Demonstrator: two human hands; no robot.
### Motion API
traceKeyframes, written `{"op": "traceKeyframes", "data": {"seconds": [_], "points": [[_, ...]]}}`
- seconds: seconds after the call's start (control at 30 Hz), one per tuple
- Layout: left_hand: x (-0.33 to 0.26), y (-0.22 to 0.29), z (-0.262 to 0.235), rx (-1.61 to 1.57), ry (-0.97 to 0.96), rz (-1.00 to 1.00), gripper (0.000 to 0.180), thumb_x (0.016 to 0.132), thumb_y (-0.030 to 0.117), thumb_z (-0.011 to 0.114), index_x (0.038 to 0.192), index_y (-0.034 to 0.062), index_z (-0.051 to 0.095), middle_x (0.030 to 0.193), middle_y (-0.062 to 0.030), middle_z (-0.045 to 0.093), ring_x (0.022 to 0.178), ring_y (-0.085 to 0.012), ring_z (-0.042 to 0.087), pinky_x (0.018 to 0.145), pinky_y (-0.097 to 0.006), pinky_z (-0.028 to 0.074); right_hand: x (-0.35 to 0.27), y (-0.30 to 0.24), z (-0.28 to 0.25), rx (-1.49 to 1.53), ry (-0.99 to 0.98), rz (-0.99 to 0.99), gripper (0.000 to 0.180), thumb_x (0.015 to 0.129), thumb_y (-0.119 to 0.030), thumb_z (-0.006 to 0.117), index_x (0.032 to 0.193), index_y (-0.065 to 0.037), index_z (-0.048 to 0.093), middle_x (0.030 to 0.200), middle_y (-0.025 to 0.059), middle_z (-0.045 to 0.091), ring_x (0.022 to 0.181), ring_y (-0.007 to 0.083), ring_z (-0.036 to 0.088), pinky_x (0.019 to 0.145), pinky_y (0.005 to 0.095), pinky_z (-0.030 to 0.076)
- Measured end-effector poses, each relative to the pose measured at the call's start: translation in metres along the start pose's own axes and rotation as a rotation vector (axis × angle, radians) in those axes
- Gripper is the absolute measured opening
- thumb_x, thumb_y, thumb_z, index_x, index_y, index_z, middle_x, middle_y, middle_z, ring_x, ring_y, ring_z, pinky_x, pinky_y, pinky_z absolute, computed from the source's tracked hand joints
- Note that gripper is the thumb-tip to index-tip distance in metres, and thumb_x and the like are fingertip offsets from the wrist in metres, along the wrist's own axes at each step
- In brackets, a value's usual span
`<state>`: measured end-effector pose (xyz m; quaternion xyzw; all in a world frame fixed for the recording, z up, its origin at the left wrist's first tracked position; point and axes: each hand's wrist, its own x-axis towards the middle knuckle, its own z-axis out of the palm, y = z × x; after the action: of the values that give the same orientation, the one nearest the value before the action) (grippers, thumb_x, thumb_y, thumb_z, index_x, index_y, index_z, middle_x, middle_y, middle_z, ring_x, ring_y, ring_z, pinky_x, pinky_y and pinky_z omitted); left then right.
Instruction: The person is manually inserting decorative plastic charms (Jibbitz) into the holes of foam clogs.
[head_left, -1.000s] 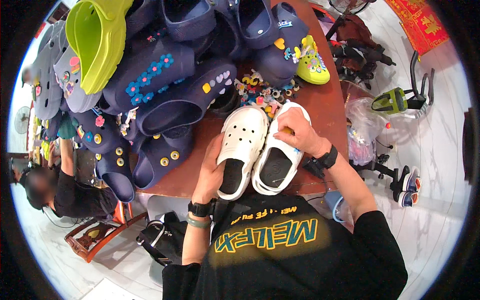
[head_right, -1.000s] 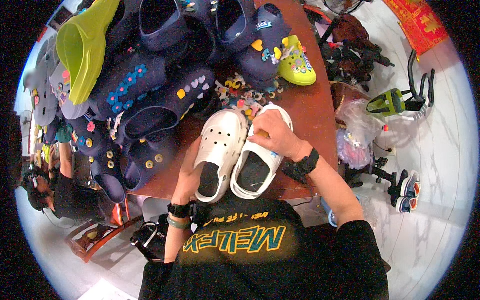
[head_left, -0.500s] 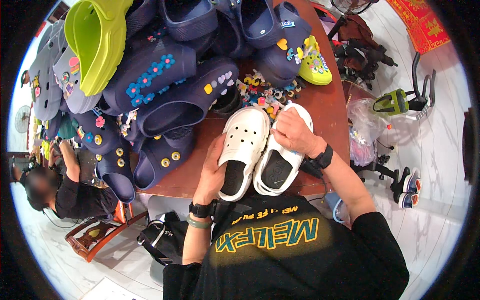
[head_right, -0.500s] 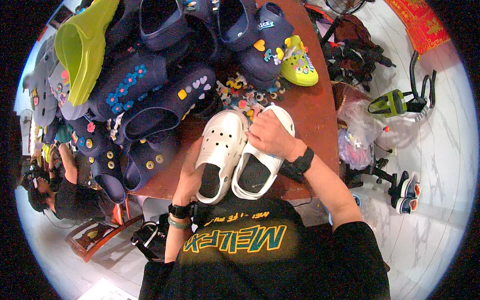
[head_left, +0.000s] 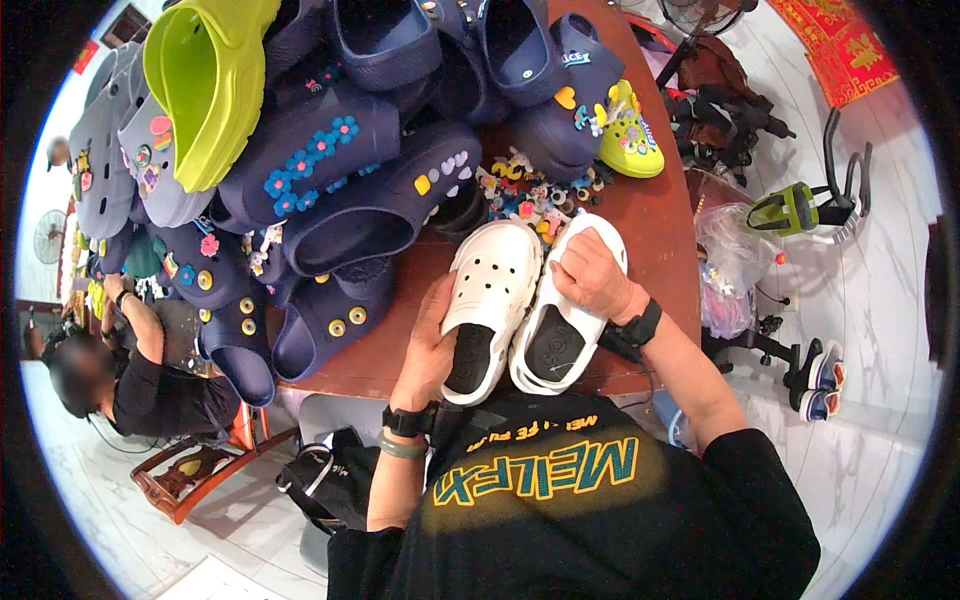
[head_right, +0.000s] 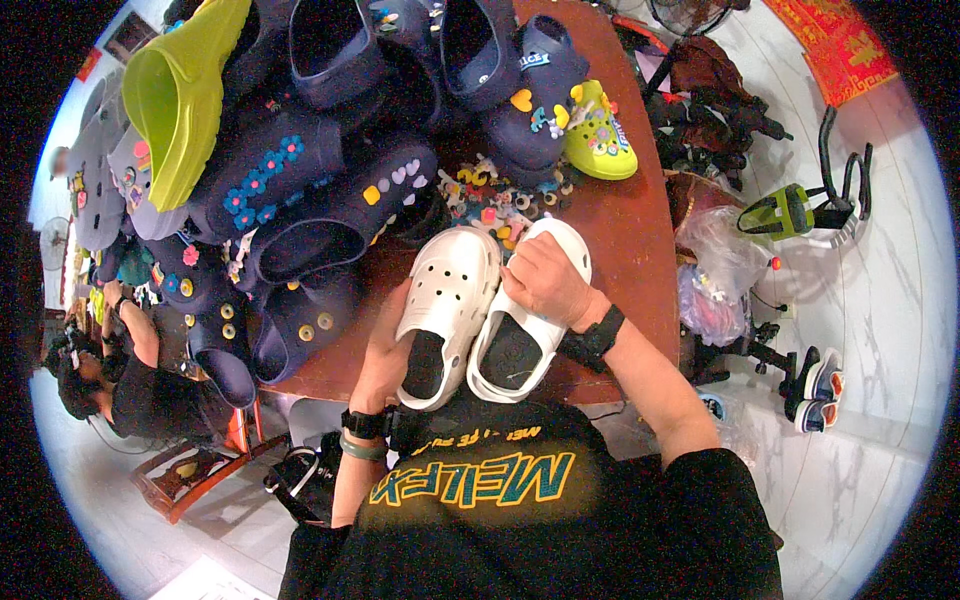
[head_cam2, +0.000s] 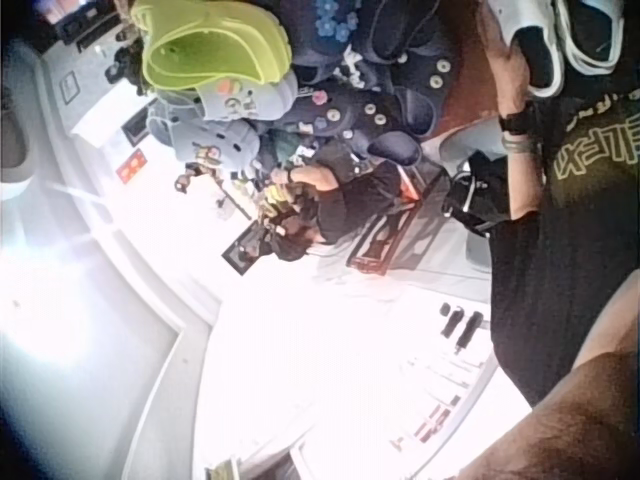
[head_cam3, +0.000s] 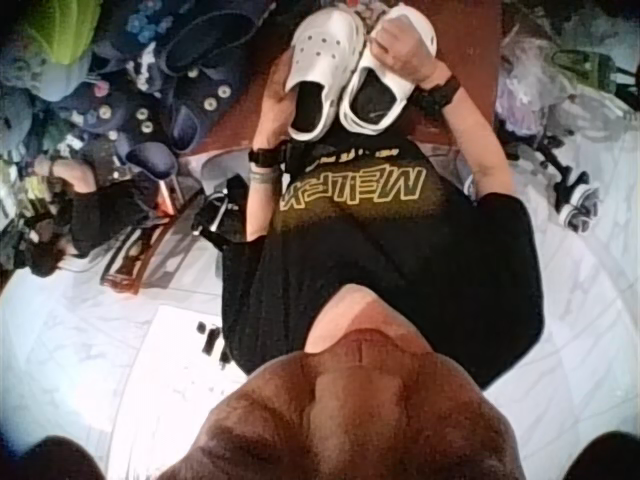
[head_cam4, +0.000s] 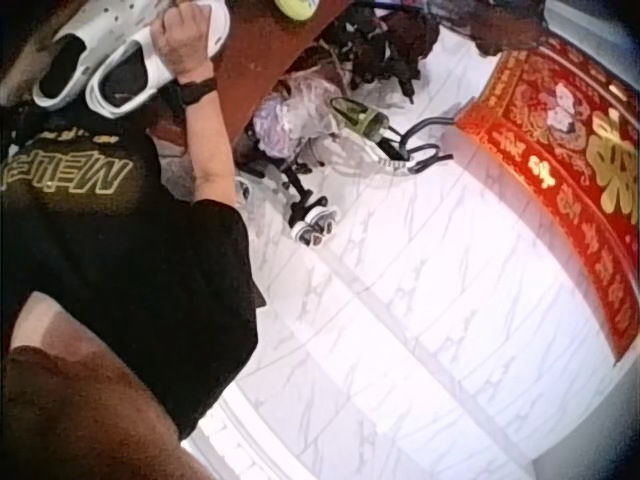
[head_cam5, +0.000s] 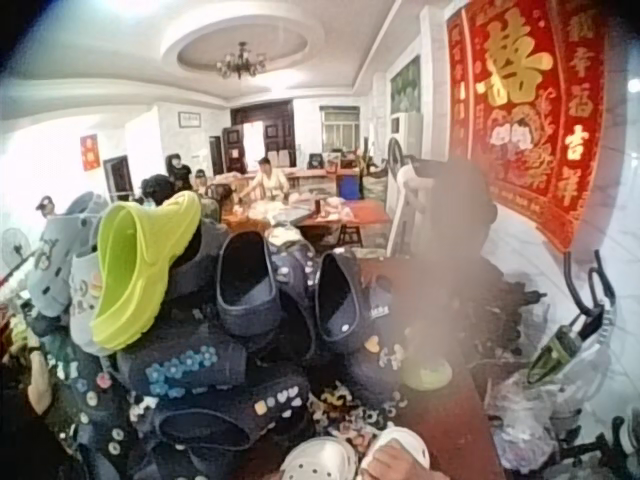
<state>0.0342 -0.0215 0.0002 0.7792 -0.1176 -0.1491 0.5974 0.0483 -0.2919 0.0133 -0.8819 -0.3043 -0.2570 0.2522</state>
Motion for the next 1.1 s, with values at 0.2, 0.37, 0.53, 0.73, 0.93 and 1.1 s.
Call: {"op": "traceKeyframes", "data": {"seconds": [0.2, 0.37, 0.53, 0.73, 0.93, 1.1], "points": [[-0.001, 0.004, 0.000, -0.024, -0.002, 0.019, 0.061, 0.077, -0.013, 0.045, 0.136, 0.0020, 0.042, 0.138, -0.0148, 0.042, 0.131, -0.0262, 0.038, 0.109, -0.032, 0.028, -0.009, 0.002, -0.004, -0.121, 0.141, 0.131, 0.022, 0.076, -0.005, 0.066, 0.067, -0.002, 0.047, 0.066, 0.0093, 0.046, 0.061, 0.0266, 0.049, 0.053, 0.0370, 0.039], [0.000, -0.005, 0.000, 0.043, -0.015, 0.044, 0.059, 0.079, -0.012, 0.046, 0.137, 0.0015, 0.041, 0.138, -0.0148, 0.043, 0.131, -0.0261, 0.038, 0.109, -0.031, 0.028, 0.001, 0.007, -0.013, 0.299, 0.103, 0.670, 0.029, 0.091, -0.019, 0.060, 0.072, 0.000, 0.050, 0.061, 0.0099, 0.048, 0.053, 0.0237, 0.046, 0.052, 0.0343, 0.041], [0.000, -0.003, 0.000, 0.044, 0.005, 0.027, 0.061, 0.079, -0.012, 0.046, 0.138, 0.0019, 0.039, 0.140, -0.0153, 0.042, 0.132, -0.0264, 0.037, 0.110, -0.031, 0.028, 0.034, 0.026, -0.020, 0.462, 0.095, 0.688, 0.028, 0.095, -0.024, 0.053, 0.083, 0.000, 0.055, 0.075, 0.0111, 0.058, 0.069, 0.0185, 0.056, 0.063, 0.0309, 0.045], [-0.003, -0.002, 0.001, -0.014, 0.004, -0.015, 0.058, 0.082, -0.009, 0.049, 0.139, 0.0022, 0.039, 0.140, -0.0144, 0.042, 0.131, -0.0248, 0.038, 0.109, -0.031, 0.028, 0.004, 0.050, -0.039, 0.641, -0.080, 0.861, 0.029, 0.091, -0.026, 0.057, 0.109, -0.003, 0.058, 0.102, 0.0098, 0.061, 0.094, 0.0214, 0.059, 0.083, 0.0304, 0.046], [-0.001, 0.003, 0.001, -0.067, -0.015, -0.030, 0.056, 0.084, -0.007, 0.049, 0.138, 0.0015, 0.039, 0.138, -0.0146, 0.043, 0.130, -0.0248, 0.039, 0.108, -0.031, 0.029, -0.014, 0.031, -0.049, 0.445, -0.461, 0.578, 0.074, 0.066, -0.020, 0.073, 0.132, -0.007, 0.045, 0.139, 0.0170, 0.034, 0.133, 0.0295, 0.030, 0.110, 0.0378, 0.026], [0.000, -0.003, -0.002, 0.021, -0.015, 0.026, 0.057, 0.083, -0.009, 0.047, 0.138, 0.0013, 0.039, 0.138, -0.0149, 0.043, 0.130, -0.0255, 0.039, 0.109, -0.031, 0.029, -0.032, 0.017, -0.039, 0.346, -0.316, 0.552, 0.061, 0.068, -0.016, 0.074, 0.125, -0.006, 0.055, 0.137, 0.0146, 0.041, 0.132, 0.0321, 0.033, 0.110, 0.0413, 0.026]]}}
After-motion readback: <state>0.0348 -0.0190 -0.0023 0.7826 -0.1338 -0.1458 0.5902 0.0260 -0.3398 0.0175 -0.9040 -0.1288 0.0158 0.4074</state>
